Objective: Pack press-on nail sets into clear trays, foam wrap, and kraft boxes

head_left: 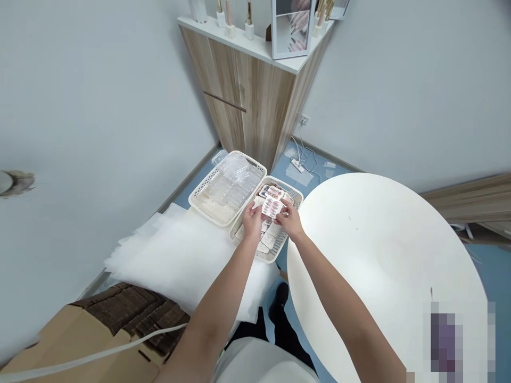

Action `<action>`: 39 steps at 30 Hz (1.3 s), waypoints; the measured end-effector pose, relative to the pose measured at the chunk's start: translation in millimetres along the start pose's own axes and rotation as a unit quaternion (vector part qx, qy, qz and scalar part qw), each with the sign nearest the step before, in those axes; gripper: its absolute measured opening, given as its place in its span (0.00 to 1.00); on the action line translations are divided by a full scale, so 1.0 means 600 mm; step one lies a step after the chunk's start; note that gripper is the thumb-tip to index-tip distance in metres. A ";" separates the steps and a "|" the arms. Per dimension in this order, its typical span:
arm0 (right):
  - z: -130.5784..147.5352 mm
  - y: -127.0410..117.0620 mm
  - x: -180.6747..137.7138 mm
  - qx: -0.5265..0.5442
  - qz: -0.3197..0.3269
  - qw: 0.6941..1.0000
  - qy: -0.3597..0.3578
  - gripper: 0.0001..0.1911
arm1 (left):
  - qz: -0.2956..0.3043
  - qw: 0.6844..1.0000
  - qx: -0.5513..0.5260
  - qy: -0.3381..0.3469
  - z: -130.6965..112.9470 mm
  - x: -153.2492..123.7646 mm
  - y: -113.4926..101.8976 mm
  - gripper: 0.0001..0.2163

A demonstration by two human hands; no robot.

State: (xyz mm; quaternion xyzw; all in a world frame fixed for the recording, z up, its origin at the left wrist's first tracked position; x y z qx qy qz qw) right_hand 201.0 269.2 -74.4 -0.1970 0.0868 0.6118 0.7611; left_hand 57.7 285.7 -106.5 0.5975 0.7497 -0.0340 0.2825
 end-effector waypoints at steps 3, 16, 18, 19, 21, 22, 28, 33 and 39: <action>0.005 -0.022 -0.051 0.031 -0.004 0.999 0.009 0.28 | 0.070 0.997 -0.007 -0.027 -0.001 -0.030 0.015 0.19; -0.117 -0.203 -0.309 0.103 -0.044 0.989 0.094 0.14 | 0.303 0.937 0.145 -0.093 0.068 -0.265 0.097 0.14; -0.144 -0.229 -0.341 0.144 -0.053 0.982 0.106 0.14 | 0.314 0.933 0.143 -0.106 0.091 -0.300 0.107 0.15; -0.157 -0.242 -0.356 0.166 -0.058 0.978 0.111 0.13 | 0.311 0.933 0.141 -0.112 0.104 -0.314 0.110 0.15; -0.184 -0.263 -0.383 0.212 -0.065 0.968 0.120 0.12 | 0.300 0.936 0.140 -0.122 0.130 -0.338 0.113 0.15; -0.197 -0.271 -0.394 0.230 -0.065 0.963 0.126 0.12 | 0.294 0.937 0.143 -0.125 0.144 -0.348 0.114 0.15; -0.252 -0.298 -0.407 0.242 -0.067 0.956 0.150 0.09 | 0.249 0.947 0.181 -0.097 0.195 -0.383 0.118 0.15; -0.263 -0.295 -0.371 0.194 -0.077 0.967 0.149 0.10 | 0.225 0.949 0.203 -0.087 0.205 -0.375 0.118 0.16; -0.260 -0.290 -0.303 0.081 -0.114 0.981 0.133 0.09 | 0.235 0.931 0.267 -0.075 0.205 -0.312 0.124 0.25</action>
Point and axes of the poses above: each hand's wrist, its own x-axis towards the middle knuckle, its own y-axis out of the palm, z = x × y, the point moved 8 cm from there along x, towards the middle knuckle, and after that the axes turned 10 degrees about -x, right-handed, at the moved point
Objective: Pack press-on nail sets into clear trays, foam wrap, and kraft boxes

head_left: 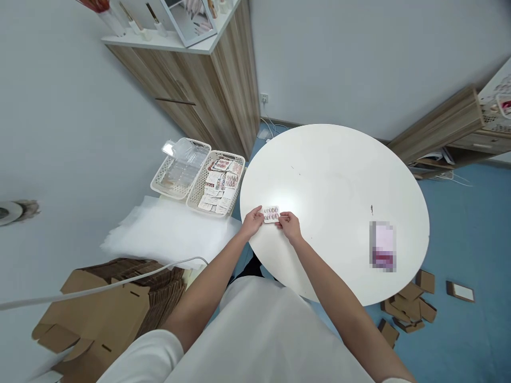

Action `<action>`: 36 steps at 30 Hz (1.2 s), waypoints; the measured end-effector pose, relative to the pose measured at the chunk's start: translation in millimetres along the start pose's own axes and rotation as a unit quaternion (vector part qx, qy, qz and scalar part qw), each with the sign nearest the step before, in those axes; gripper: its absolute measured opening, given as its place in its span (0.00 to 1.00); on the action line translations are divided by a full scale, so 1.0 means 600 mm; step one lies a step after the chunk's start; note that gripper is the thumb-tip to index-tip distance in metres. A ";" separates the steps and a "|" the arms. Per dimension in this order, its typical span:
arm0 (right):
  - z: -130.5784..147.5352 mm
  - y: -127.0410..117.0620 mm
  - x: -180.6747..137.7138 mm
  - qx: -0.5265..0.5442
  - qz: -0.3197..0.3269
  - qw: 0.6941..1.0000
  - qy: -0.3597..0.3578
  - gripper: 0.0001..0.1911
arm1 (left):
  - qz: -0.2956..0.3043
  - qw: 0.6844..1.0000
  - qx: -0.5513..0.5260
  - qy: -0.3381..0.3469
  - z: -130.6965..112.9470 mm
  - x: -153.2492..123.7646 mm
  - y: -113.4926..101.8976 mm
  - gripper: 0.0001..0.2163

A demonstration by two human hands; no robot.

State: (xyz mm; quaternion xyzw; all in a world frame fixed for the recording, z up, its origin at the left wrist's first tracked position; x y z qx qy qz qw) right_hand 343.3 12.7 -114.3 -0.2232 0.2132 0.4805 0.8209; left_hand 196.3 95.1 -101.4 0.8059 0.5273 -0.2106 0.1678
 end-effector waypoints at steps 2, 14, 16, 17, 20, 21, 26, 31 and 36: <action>0.007 0.010 0.026 -0.035 -0.013 0.999 -0.006 0.08 | 0.016 0.999 0.046 0.010 -0.007 0.030 -0.008 0.25; 0.066 0.063 0.107 -0.252 -0.096 0.963 -0.003 0.10 | 0.050 0.950 0.303 0.065 -0.069 0.147 -0.026 0.26; 0.073 0.068 0.107 -0.253 -0.094 0.963 -0.012 0.10 | 0.062 0.938 0.331 0.083 -0.072 0.144 -0.029 0.26; 0.075 0.069 0.105 -0.246 -0.095 0.964 -0.021 0.11 | 0.068 0.932 0.343 0.097 -0.074 0.141 -0.030 0.27; 0.075 0.066 0.092 -0.193 -0.101 0.975 -0.042 0.13 | 0.082 0.917 0.367 0.129 -0.076 0.138 -0.036 0.27; 0.071 0.066 0.086 -0.173 -0.099 0.979 -0.041 0.15 | 0.081 0.915 0.370 0.135 -0.077 0.140 -0.039 0.27; 0.039 0.079 0.048 -0.027 -0.070 0.997 0.029 0.22 | 0.081 0.927 0.323 0.173 -0.093 0.157 -0.047 0.26; 0.034 0.097 0.035 0.133 -0.045 0.987 0.077 0.24 | 0.108 0.934 0.295 0.168 -0.095 0.159 -0.042 0.26; 0.059 0.078 0.062 0.127 -0.063 0.988 0.058 0.25 | 0.101 0.934 0.305 0.155 -0.085 0.132 -0.041 0.25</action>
Point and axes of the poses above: each hand's wrist, its own x-axis towards the middle knuckle, its own y-axis out of the palm, z = x × y, the point moved 8 cm from there along x, towards the middle knuckle, and after that the axes turned 10 degrees about -x, right-handed, at the moved point
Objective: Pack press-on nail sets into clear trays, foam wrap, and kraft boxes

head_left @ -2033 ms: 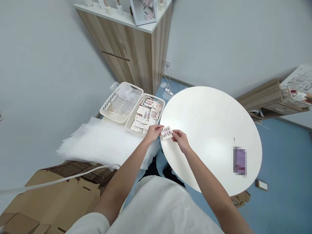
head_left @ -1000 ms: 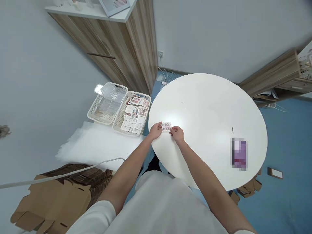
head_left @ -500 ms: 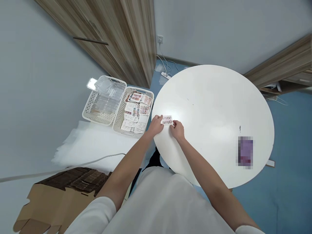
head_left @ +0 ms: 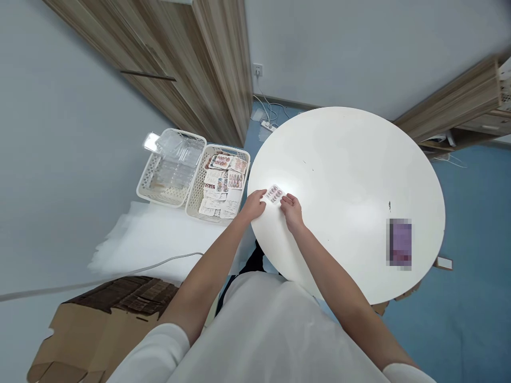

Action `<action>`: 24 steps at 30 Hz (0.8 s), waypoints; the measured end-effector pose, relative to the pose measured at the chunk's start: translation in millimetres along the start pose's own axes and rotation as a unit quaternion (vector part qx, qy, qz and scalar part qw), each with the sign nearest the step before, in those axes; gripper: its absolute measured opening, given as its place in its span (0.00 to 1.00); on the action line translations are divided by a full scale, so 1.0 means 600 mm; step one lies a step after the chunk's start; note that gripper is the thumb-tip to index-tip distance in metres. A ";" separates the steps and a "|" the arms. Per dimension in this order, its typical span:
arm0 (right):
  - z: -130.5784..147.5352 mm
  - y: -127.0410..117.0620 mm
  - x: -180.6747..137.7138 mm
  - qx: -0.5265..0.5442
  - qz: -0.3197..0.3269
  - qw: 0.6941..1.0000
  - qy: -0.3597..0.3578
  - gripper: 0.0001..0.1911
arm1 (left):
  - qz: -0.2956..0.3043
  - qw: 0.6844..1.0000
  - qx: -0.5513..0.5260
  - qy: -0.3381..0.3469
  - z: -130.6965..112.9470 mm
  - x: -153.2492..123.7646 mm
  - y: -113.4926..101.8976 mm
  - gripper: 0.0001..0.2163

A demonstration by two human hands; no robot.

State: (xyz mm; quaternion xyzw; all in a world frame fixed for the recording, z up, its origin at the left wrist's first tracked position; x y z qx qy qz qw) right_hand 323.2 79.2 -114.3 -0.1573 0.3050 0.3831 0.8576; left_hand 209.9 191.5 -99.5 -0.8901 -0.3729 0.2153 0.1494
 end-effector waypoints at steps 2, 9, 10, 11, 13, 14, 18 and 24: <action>0.015 -0.004 0.015 -0.027 0.008 0.999 -0.021 0.26 | 0.009 1.000 0.004 -0.008 -0.001 -0.014 0.008 0.25; 0.038 -0.029 0.030 -0.135 0.003 0.984 -0.114 0.25 | 0.001 1.000 -0.004 -0.013 -0.005 -0.027 0.010 0.23; 0.033 -0.035 0.024 -0.127 -0.011 0.985 -0.113 0.25 | -0.010 1.000 -0.003 -0.011 -0.007 -0.022 0.005 0.22; 0.024 -0.039 0.016 -0.110 -0.021 0.988 -0.103 0.24 | -0.018 1.000 0.000 -0.006 -0.010 -0.015 0.000 0.22; 0.000 -0.040 -0.002 -0.049 -0.024 0.997 -0.062 0.23 | -0.018 1.000 0.004 0.009 -0.020 0.001 -0.005 0.23; -0.012 -0.036 -0.011 -0.014 -0.016 0.999 -0.038 0.23 | -0.013 1.000 0.002 0.014 -0.025 0.009 -0.006 0.23; -0.039 -0.007 -0.038 0.085 0.037 0.995 0.032 0.22 | 0.027 0.999 -0.019 0.016 -0.036 0.033 0.003 0.24; -0.024 0.000 -0.034 0.087 0.040 0.995 0.029 0.23 | 0.050 0.999 0.011 0.019 -0.032 0.032 0.015 0.24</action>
Point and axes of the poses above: each hand's wrist, its own x-axis towards the middle knuckle, its own y-axis out of the palm, z = x × y, the point moved 8 cm from there along x, towards the middle knuckle, and after that the axes turned 10 degrees about -x, right-handed, at the moved point
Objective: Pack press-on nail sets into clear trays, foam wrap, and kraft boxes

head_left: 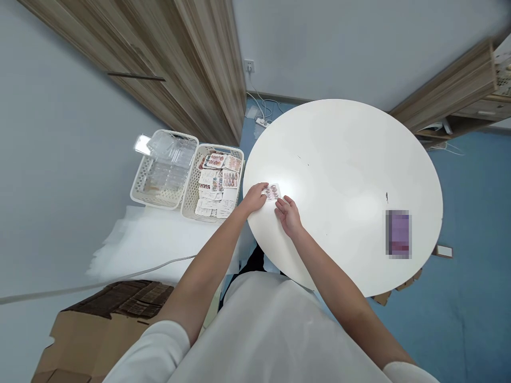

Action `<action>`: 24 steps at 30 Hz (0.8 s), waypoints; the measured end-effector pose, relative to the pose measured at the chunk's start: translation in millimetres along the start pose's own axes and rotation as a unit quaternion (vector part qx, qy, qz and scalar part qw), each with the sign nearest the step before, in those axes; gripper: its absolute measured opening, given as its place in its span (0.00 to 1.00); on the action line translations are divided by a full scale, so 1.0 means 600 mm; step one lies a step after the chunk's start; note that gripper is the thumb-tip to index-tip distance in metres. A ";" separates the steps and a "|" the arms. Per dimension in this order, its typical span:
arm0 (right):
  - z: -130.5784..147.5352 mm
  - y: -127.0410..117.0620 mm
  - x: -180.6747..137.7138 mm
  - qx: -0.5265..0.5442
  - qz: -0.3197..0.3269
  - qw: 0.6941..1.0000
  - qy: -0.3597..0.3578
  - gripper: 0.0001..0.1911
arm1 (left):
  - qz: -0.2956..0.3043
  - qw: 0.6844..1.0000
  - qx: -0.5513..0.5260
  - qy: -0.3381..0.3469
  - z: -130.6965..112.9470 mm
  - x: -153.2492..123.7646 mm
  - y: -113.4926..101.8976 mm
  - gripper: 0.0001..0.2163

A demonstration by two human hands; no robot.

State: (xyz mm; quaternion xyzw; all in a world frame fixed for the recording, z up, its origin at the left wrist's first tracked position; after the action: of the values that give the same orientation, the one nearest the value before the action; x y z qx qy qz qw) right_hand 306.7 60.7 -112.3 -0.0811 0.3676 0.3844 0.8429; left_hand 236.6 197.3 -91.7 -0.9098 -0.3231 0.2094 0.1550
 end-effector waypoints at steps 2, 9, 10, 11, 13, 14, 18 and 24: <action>0.006 -0.004 0.005 -0.023 -0.006 1.000 -0.010 0.24 | -0.005 1.000 0.006 -0.004 0.005 -0.006 -0.001 0.24; 0.037 -0.006 0.038 -0.078 0.000 0.996 -0.039 0.26 | -0.025 1.000 0.011 -0.014 0.018 -0.037 0.006 0.25; 0.043 -0.004 0.043 -0.079 0.002 0.996 -0.041 0.27 | -0.028 0.999 0.010 -0.016 0.019 -0.041 0.008 0.25; 0.048 -0.002 0.047 -0.079 0.005 0.996 -0.043 0.27 | -0.032 0.999 0.008 -0.018 0.019 -0.044 0.010 0.26; 0.053 0.000 0.050 -0.081 0.009 0.996 -0.048 0.28 | -0.041 0.999 0.000 -0.023 0.019 -0.050 0.011 0.26; 0.055 0.000 0.049 -0.084 0.009 0.995 -0.053 0.28 | -0.047 0.999 -0.005 -0.027 0.019 -0.053 0.010 0.25; 0.042 -0.014 0.036 -0.091 -0.007 0.994 -0.061 0.24 | -0.090 0.993 -0.058 -0.053 0.026 -0.059 -0.002 0.23; 0.024 -0.023 0.032 -0.081 0.004 0.995 -0.052 0.23 | -0.119 0.954 -0.251 -0.111 0.062 -0.049 0.007 0.21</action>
State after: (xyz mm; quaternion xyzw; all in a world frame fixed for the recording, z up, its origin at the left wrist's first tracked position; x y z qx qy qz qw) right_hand 332.9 68.7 -116.9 -0.1274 0.2916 0.4196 0.8501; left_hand 200.1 180.5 -117.1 -0.8454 -0.4861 0.2014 -0.0918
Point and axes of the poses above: each hand's wrist, its own x-axis towards the middle knuckle, its own y-axis out of the palm, z = x × y, the point moved 8 cm from there along x, towards the middle knuckle, and after that the axes turned 10 degrees about -x, right-handed, at the moved point
